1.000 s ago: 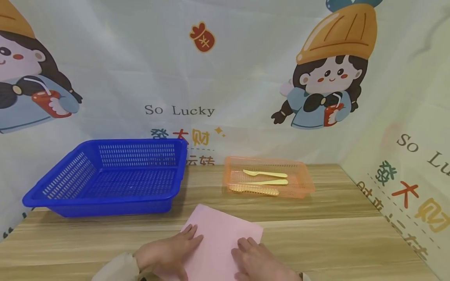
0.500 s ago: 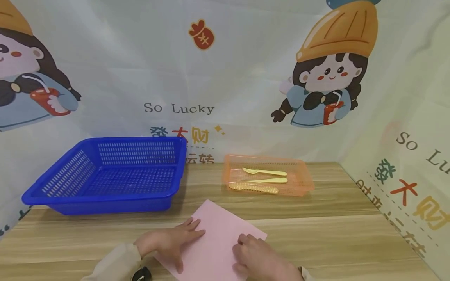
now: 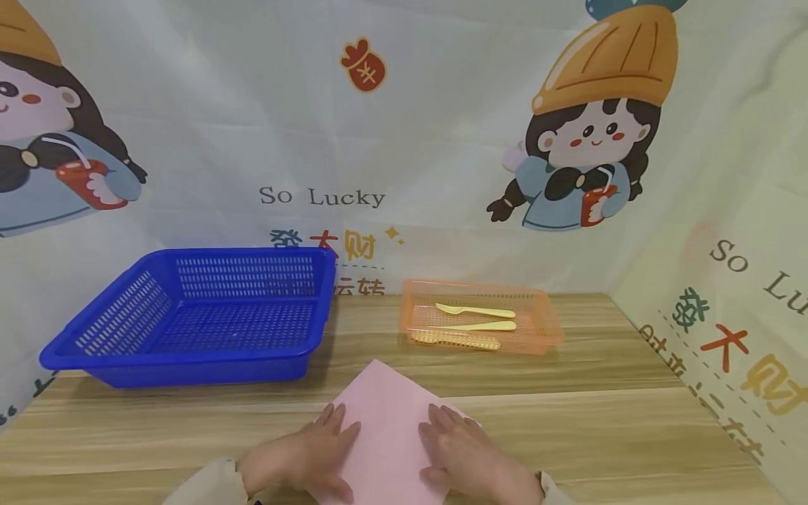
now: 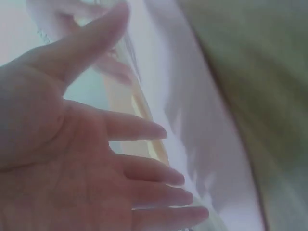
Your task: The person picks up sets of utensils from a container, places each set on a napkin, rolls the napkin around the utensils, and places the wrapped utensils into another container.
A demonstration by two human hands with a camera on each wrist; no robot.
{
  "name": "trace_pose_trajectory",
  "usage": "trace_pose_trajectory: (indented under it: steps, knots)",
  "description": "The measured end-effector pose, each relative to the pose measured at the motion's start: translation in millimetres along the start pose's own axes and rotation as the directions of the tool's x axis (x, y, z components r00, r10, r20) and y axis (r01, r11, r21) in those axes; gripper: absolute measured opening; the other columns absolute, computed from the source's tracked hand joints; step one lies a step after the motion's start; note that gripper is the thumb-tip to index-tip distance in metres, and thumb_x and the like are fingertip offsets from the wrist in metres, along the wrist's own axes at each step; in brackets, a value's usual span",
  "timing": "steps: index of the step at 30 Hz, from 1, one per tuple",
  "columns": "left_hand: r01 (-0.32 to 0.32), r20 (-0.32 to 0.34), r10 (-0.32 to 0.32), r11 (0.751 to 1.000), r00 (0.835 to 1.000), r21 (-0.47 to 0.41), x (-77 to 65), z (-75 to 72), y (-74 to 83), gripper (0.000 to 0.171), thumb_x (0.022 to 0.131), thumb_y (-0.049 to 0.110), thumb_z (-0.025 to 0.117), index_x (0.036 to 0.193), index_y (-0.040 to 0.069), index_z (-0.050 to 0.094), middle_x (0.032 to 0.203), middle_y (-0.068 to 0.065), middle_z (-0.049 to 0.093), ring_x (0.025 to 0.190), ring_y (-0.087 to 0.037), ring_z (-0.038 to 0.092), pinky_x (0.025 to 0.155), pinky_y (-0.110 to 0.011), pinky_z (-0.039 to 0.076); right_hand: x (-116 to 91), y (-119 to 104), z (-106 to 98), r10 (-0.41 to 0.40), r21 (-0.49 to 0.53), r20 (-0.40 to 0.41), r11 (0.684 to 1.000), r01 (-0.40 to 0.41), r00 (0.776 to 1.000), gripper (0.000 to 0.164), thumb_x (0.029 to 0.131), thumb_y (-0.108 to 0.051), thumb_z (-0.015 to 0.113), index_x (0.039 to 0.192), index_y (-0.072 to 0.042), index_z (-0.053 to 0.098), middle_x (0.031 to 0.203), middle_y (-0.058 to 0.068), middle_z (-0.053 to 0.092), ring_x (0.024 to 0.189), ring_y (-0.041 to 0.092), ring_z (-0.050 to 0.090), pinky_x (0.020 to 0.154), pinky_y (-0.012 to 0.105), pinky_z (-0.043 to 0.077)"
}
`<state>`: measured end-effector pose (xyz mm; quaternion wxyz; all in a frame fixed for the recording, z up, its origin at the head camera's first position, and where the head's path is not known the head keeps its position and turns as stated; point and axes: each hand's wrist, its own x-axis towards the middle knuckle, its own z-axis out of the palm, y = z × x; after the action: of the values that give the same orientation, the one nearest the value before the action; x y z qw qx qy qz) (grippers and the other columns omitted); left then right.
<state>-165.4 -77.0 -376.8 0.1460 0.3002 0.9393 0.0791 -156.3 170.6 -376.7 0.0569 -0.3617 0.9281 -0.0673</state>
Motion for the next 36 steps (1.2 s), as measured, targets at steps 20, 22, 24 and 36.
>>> trace_pose_trajectory:
  steps: [20,22,24,36]
  knots:
    - [0.031,0.091,-0.030,1.000,0.995,0.000,14.2,-3.2,5.3,0.095,0.056,0.039,0.080,0.135,0.012,0.035,0.143,-0.021,0.021,0.131,-0.041,0.014,0.093,-0.067,0.021,3.0,8.8,2.4,-0.029,-0.093,-0.055,0.995,0.024,0.998,0.037,0.079,-0.026,0.062,0.104,0.001,0.057,0.110,0.020,0.054,0.103,0.033,0.051,0.089,0.045,0.042]
    - [0.027,0.101,-0.028,1.000,0.995,0.011,15.5,-4.5,4.0,0.096,0.055,0.038,0.080,0.136,0.014,0.035,0.143,-0.019,0.021,0.131,-0.039,0.014,0.094,-0.066,0.021,3.2,8.9,2.5,-0.037,-0.085,-0.067,0.996,0.031,0.997,0.034,0.079,-0.026,0.063,0.101,0.000,0.057,0.108,0.019,0.054,0.100,0.031,0.052,0.087,0.042,0.044]
    - [0.019,0.103,-0.021,1.000,0.994,0.015,16.5,-5.8,2.5,0.095,0.055,0.037,0.080,0.136,0.015,0.035,0.144,-0.018,0.021,0.132,-0.038,0.014,0.095,-0.065,0.021,3.5,9.4,2.7,-0.045,-0.081,-0.084,0.996,0.038,0.995,0.031,0.079,-0.026,0.063,0.096,-0.001,0.057,0.104,0.017,0.055,0.095,0.029,0.053,0.083,0.038,0.047]
    - [-0.012,0.117,0.015,1.000,0.993,-0.023,15.8,-11.0,0.2,0.096,0.054,0.029,0.081,0.136,0.014,0.035,0.144,-0.018,0.020,0.132,-0.037,0.013,0.099,-0.061,0.019,6.6,9.5,0.9,-0.033,-0.034,-0.119,0.999,0.029,0.992,0.023,0.078,-0.022,0.064,0.089,-0.002,0.060,0.088,0.007,0.055,0.074,0.016,0.052,0.066,0.027,0.048]
